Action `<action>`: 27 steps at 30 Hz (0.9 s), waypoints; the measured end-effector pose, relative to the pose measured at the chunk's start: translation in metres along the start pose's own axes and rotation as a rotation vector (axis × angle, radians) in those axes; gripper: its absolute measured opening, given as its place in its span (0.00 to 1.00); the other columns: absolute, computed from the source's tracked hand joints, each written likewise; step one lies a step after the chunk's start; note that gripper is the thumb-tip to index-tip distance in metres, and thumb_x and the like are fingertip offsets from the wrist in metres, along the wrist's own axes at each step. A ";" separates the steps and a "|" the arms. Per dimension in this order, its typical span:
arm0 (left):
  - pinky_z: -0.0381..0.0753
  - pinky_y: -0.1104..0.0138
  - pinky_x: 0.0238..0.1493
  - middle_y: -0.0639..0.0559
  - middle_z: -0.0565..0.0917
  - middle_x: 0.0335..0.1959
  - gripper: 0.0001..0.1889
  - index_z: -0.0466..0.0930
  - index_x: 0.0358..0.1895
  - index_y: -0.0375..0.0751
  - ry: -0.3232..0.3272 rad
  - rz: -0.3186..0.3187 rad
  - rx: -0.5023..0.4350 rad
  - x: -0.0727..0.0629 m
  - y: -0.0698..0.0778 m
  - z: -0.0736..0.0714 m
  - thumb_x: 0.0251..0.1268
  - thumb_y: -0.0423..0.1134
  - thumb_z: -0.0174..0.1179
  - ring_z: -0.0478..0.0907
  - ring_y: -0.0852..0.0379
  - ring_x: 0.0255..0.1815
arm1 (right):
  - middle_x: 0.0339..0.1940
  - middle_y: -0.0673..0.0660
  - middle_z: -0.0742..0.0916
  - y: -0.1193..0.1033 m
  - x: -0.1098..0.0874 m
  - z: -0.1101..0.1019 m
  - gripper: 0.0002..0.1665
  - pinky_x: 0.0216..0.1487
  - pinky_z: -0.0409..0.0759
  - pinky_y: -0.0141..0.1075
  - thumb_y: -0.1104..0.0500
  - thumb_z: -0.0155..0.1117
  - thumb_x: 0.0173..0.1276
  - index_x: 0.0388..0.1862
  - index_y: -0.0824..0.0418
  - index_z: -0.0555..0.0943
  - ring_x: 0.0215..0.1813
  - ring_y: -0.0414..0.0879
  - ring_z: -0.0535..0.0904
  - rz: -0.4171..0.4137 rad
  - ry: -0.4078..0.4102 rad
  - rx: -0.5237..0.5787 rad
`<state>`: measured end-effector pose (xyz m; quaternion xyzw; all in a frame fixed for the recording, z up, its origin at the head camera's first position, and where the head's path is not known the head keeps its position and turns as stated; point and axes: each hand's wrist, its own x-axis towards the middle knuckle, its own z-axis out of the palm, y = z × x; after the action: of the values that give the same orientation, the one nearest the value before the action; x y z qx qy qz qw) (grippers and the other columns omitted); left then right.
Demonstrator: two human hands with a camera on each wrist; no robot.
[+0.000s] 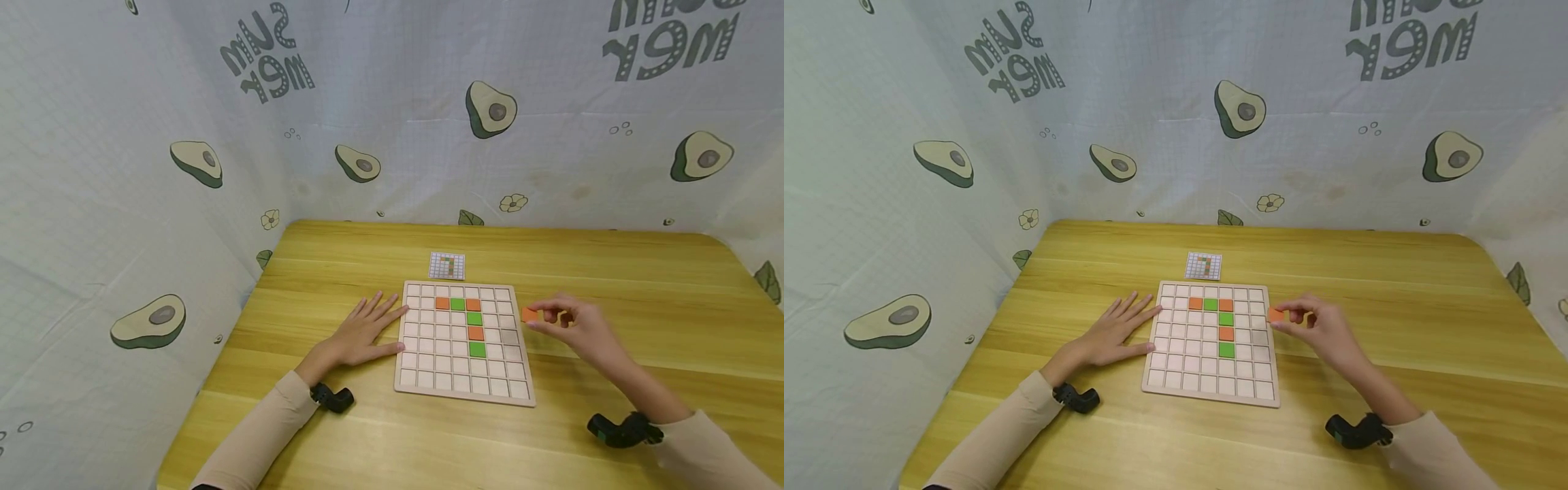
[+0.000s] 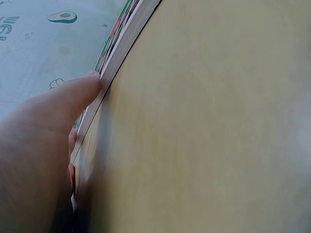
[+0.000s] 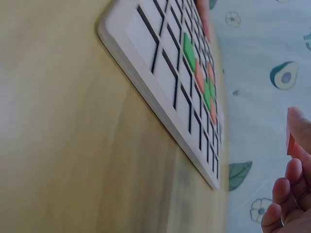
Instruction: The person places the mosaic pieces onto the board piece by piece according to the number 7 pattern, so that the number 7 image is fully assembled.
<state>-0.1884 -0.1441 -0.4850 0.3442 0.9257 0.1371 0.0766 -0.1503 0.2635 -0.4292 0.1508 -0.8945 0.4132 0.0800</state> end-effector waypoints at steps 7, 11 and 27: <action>0.33 0.47 0.76 0.50 0.42 0.82 0.41 0.44 0.82 0.60 -0.001 0.002 0.005 0.001 0.000 0.000 0.72 0.70 0.42 0.33 0.44 0.81 | 0.26 0.49 0.76 -0.006 -0.004 0.015 0.11 0.26 0.67 0.29 0.68 0.77 0.56 0.40 0.64 0.88 0.29 0.41 0.68 -0.037 -0.019 0.042; 0.33 0.47 0.77 0.50 0.42 0.82 0.41 0.44 0.82 0.60 -0.002 -0.001 0.009 0.001 0.001 0.000 0.72 0.70 0.42 0.33 0.44 0.81 | 0.26 0.49 0.76 -0.010 -0.008 0.024 0.12 0.27 0.67 0.28 0.68 0.78 0.55 0.39 0.63 0.89 0.30 0.44 0.69 -0.031 -0.037 0.080; 0.32 0.47 0.76 0.50 0.43 0.82 0.40 0.45 0.82 0.60 -0.009 -0.005 -0.012 -0.001 0.003 -0.004 0.73 0.69 0.43 0.33 0.44 0.81 | 0.26 0.54 0.77 -0.022 -0.024 0.060 0.10 0.24 0.68 0.28 0.66 0.77 0.57 0.38 0.64 0.87 0.26 0.39 0.68 0.019 -0.184 0.255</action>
<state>-0.1870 -0.1430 -0.4807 0.3419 0.9254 0.1406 0.0834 -0.1211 0.2095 -0.4589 0.1884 -0.8396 0.5087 -0.0262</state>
